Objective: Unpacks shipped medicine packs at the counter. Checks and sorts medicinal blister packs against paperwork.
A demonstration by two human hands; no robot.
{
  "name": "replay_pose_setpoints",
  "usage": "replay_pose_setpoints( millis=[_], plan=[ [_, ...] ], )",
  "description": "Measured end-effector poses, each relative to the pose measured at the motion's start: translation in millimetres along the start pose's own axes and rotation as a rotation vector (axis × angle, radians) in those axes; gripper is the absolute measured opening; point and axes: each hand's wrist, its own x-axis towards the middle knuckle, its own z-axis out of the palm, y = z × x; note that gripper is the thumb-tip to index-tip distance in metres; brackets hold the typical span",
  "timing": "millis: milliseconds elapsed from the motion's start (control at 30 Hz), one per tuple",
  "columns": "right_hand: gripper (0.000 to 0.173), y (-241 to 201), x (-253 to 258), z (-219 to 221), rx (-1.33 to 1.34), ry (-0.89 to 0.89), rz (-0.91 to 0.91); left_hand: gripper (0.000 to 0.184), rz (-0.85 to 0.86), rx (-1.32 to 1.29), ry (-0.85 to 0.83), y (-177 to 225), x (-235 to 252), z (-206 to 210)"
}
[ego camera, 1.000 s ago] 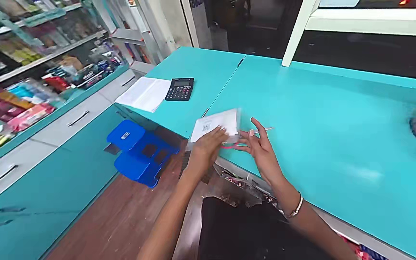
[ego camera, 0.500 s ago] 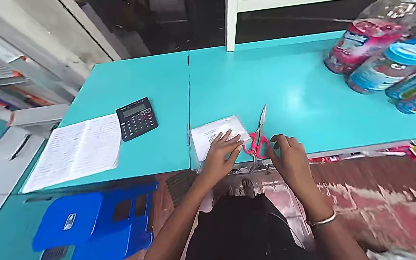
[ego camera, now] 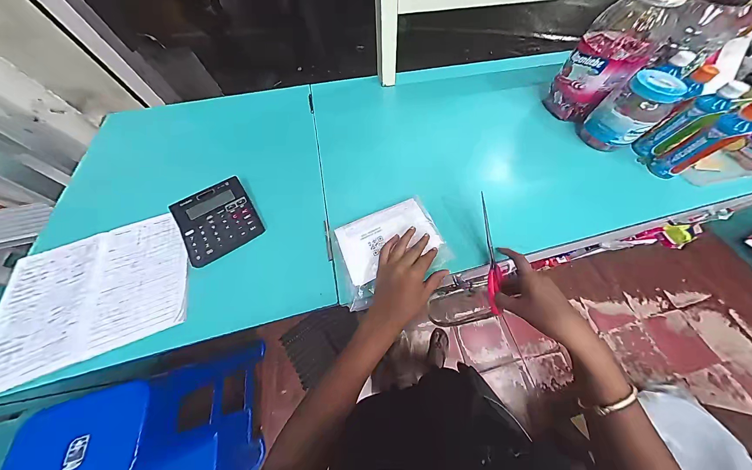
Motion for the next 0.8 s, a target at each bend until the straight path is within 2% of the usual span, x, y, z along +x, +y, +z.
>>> replay_pose_setpoints(
  millis=[67,133,200,333,433,567,633,700,800],
  plan=[
    [0.081,36.4,-14.2,10.1,0.481,-0.027,-0.118,0.029,0.008,0.027,0.026,3.9,1.0,2.0],
    [0.061,56.6,-32.5,27.5,0.866,-0.073,-0.139,0.027,0.002,0.027,0.040,6.1,-0.4,4.4],
    [0.059,58.5,-40.4,42.7,0.988,-0.126,-0.123,0.027,-0.008,0.013,0.037,7.0,-1.1,7.8],
    [0.073,43.9,-21.2,67.1,1.351,-0.275,-0.233,0.026,-0.014,0.010,0.031,7.5,-0.1,15.7],
    [0.063,20.5,-4.7,78.1,1.607,-0.249,-0.275,0.026,-0.034,-0.019,0.059,8.9,-0.5,18.0],
    [0.031,-1.2,1.6,70.6,1.659,-0.094,-0.115,0.027,-0.050,-0.099,0.097,29.5,-3.9,13.0],
    [0.038,1.6,-4.8,62.0,1.594,-0.129,-0.074,0.027,-0.048,-0.028,0.090,35.1,-5.3,9.7],
    [0.057,12.4,-19.0,54.0,1.446,-0.182,-0.072,0.028,-0.097,0.019,0.053,30.0,-2.7,4.3],
    [0.049,39.5,-42.8,53.1,1.148,-0.166,-0.077,0.031,-0.120,0.057,-0.005,22.0,-1.5,-0.8]
  ],
)
